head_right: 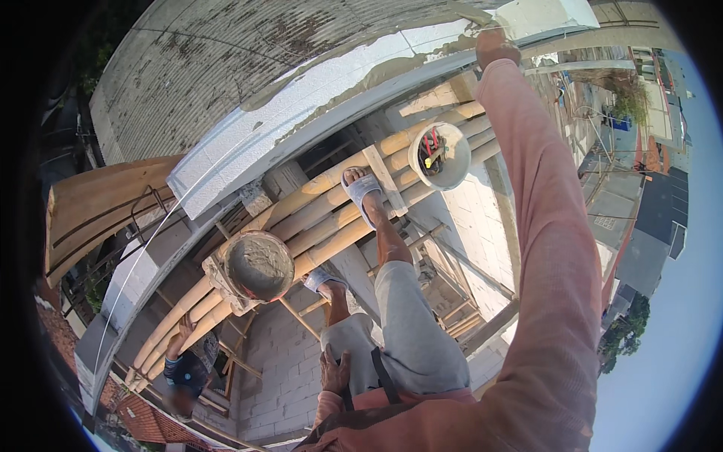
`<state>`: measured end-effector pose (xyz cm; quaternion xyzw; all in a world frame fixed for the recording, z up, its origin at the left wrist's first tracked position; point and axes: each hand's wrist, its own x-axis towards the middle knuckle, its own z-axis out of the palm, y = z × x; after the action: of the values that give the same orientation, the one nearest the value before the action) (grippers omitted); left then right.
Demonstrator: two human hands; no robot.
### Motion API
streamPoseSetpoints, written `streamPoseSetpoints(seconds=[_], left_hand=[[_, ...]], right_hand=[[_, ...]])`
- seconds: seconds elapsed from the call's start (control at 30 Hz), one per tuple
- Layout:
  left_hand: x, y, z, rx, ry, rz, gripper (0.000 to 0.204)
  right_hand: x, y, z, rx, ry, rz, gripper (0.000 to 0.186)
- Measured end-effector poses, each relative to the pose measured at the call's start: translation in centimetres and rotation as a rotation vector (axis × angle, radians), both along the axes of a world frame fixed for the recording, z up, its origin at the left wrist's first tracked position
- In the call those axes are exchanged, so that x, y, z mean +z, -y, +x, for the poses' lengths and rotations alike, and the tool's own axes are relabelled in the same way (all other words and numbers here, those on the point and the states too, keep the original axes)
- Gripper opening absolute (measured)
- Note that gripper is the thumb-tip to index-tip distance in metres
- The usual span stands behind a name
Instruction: The person lays a white block on a wall, measures it using a tape measure, taps it with a hammer, and applies mortar using a trowel.
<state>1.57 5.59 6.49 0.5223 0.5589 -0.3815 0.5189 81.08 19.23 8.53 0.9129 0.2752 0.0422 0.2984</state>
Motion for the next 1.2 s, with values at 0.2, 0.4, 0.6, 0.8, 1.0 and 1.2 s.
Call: streamPoseSetpoints(seconds=[0.2,0.4,0.6,0.8,1.0,1.2], left_hand=[[0.7,-0.1,-0.4,0.014,-0.026,-0.005,0.086],[0.4,0.3,-1.7,0.017,-0.009,0.021,0.085],[0.8,0.1,-2.9,0.024,0.014,0.002,0.085],[1.7,0.8,-4.8,0.087,-0.031,0.033,0.084],[1.6,1.8,-3.3,0.081,-0.002,0.017,0.084],[1.5,1.4,-5.2,0.133,-0.051,0.033,0.086]], right_hand=[[3.1,3.6,-8.5,-0.104,-0.033,0.143,0.041],[6.9,11.0,-25.6,0.251,-0.251,0.727,0.033],[7.0,12.2,-44.9,-0.608,-1.192,0.871,0.050],[-8.0,2.5,-57.7,0.067,-1.412,0.356,0.032],[-30.3,-0.7,-65.9,0.658,-1.259,-0.273,0.033],[-16.0,-0.6,-60.4,-0.221,-1.845,0.196,0.049]])
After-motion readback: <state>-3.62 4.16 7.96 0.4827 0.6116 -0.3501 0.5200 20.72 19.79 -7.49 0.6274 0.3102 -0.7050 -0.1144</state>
